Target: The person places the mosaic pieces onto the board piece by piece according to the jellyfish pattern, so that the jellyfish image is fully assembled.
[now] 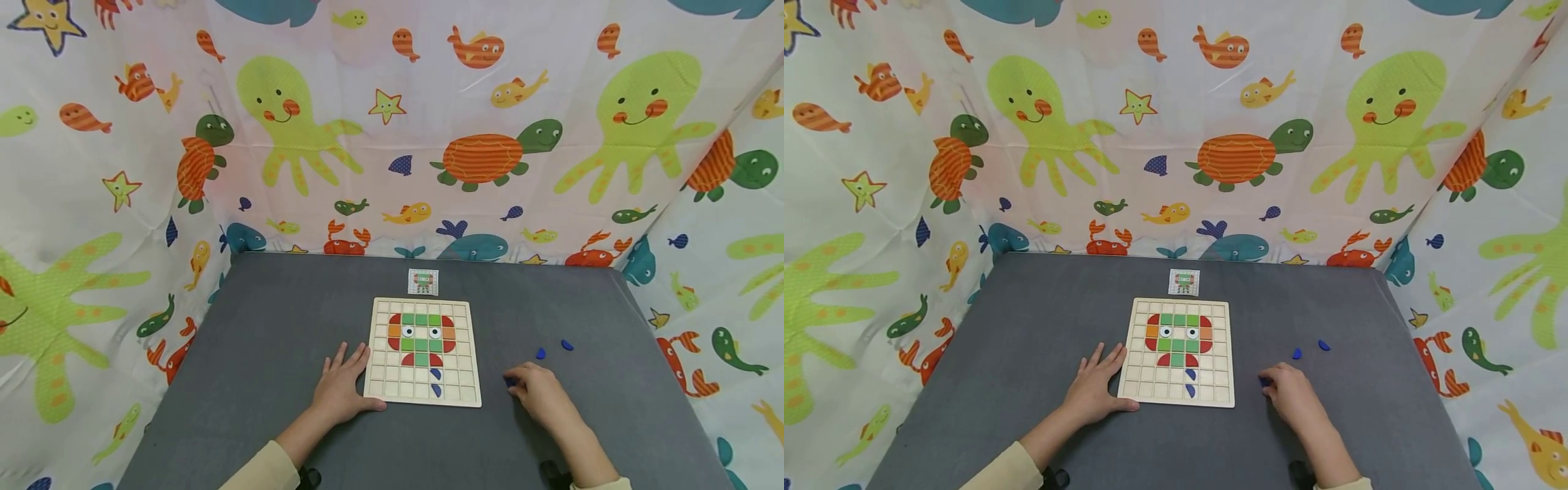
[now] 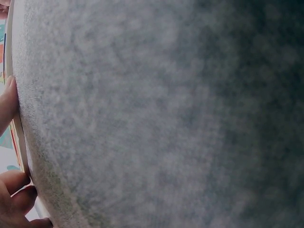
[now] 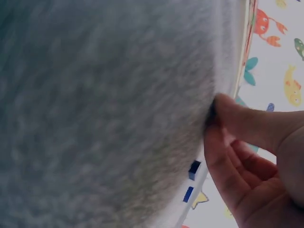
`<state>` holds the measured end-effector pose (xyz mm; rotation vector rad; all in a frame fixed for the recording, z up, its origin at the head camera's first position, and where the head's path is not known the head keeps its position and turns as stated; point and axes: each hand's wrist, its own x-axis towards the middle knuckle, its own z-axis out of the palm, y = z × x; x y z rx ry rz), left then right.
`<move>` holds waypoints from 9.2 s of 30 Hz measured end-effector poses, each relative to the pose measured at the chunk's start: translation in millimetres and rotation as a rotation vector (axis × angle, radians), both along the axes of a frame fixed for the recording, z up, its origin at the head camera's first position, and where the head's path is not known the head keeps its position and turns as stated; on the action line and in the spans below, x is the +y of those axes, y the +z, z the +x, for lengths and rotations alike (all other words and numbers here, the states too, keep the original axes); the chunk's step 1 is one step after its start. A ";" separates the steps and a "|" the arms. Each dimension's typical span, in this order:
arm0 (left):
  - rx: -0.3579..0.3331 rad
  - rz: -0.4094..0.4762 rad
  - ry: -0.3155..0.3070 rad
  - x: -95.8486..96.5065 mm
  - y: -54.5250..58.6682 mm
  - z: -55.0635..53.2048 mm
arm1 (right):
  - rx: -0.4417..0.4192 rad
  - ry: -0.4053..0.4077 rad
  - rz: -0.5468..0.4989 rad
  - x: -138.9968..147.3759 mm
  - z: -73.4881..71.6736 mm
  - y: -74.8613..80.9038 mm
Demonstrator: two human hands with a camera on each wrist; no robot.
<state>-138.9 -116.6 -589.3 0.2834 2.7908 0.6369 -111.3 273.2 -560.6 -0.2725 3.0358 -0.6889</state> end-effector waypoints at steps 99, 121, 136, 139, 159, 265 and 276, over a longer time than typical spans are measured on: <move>-0.008 -0.018 0.010 3.7 2.4 -0.5 | -0.073 -0.092 0.000 25.7 -2.2 3.0; -0.002 -0.024 0.001 2.0 -3.7 1.0 | -0.217 -0.150 -0.040 40.8 10.6 4.1; 0.003 -0.025 -0.001 2.5 -4.5 2.3 | -0.178 -0.154 -0.022 39.3 14.7 -0.1; 0.005 -0.030 -0.002 2.7 -5.1 2.5 | -0.178 -0.150 -0.030 38.5 15.2 -0.3; 0.025 -0.013 -0.004 1.0 -0.3 0.9 | 0.014 0.090 -0.115 -83.2 -4.8 23.6; -0.005 0.002 0.015 0.3 1.2 0.2 | -0.078 -0.411 -0.006 77.6 -51.4 1.9; -0.001 0.004 0.010 0.2 1.8 0.7 | 0.106 -0.248 -0.144 -29.7 -31.3 25.0</move>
